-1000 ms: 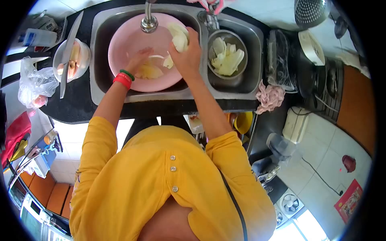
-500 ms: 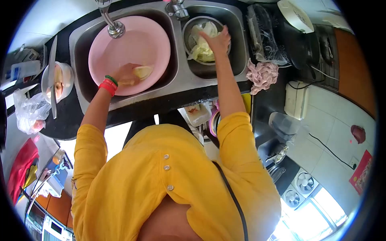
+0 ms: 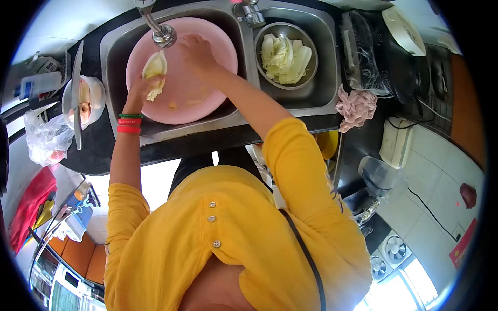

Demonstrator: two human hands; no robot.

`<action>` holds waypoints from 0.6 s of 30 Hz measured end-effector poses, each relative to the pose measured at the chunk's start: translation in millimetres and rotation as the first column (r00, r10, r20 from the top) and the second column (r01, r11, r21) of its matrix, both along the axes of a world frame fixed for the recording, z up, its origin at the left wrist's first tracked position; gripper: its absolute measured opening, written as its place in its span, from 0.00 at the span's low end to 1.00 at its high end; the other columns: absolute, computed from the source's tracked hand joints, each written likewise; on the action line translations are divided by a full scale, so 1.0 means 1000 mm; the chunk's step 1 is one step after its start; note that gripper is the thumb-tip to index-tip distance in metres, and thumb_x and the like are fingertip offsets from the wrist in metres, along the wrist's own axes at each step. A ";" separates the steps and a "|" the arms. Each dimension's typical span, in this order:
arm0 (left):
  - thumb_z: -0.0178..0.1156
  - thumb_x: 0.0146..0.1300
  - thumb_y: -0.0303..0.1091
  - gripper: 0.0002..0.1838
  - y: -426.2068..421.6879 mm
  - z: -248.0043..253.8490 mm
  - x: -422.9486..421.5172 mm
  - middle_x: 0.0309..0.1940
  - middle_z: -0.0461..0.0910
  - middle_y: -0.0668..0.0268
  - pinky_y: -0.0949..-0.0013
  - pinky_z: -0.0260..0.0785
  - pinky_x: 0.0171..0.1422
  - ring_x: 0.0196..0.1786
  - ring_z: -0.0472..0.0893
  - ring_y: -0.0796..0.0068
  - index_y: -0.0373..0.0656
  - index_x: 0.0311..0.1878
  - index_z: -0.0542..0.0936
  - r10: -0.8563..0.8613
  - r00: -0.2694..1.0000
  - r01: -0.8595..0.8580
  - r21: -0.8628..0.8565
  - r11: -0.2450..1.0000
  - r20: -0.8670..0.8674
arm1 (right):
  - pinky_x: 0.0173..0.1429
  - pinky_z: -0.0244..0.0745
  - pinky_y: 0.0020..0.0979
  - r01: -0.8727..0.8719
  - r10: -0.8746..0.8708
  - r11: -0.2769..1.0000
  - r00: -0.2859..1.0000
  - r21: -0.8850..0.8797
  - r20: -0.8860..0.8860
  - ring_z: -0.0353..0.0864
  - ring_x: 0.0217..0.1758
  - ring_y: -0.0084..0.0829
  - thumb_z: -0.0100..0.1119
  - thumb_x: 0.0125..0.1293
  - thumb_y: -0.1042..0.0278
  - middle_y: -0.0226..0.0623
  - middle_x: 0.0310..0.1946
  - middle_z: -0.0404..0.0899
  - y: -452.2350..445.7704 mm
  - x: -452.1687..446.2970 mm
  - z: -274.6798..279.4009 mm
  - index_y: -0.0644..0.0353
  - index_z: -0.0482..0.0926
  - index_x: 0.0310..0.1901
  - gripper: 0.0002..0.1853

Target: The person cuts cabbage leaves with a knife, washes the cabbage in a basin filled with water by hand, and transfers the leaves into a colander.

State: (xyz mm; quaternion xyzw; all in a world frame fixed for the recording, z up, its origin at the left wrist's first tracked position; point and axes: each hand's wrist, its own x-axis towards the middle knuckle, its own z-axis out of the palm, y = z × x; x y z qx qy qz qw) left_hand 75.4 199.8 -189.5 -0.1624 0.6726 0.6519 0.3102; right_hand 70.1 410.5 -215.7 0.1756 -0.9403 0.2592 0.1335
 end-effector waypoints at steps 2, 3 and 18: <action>0.71 0.41 0.23 0.23 0.001 0.006 -0.002 0.32 0.79 0.63 0.67 0.75 0.32 0.31 0.80 0.71 0.35 0.45 0.76 0.058 0.998 -0.058 -0.010 0.998 -0.038 | 0.57 0.67 0.42 -0.066 0.069 0.993 0.997 0.095 -0.029 0.71 0.54 0.45 0.57 0.53 0.74 0.43 0.48 0.74 -0.004 -0.012 -0.012 0.56 0.75 0.49 0.19; 0.71 0.41 0.24 0.24 0.000 0.006 -0.002 0.33 0.79 0.63 0.67 0.75 0.33 0.32 0.80 0.70 0.35 0.45 0.76 0.086 0.995 -0.084 0.036 0.996 -0.041 | 0.54 0.69 0.42 -0.094 0.049 0.963 0.982 0.254 0.180 0.73 0.51 0.46 0.56 0.53 0.73 0.44 0.45 0.76 -0.002 -0.015 -0.025 0.57 0.77 0.47 0.17; 0.67 0.50 0.27 0.19 -0.024 0.022 0.013 0.35 0.80 0.65 0.70 0.74 0.35 0.34 0.81 0.73 0.36 0.46 0.77 0.120 0.992 -0.123 0.166 0.978 0.032 | 0.50 0.71 0.45 0.033 0.049 0.994 0.697 -0.101 0.715 0.79 0.46 0.47 0.44 0.62 0.64 0.55 0.41 0.79 -0.120 0.068 -0.018 0.67 0.77 0.44 0.17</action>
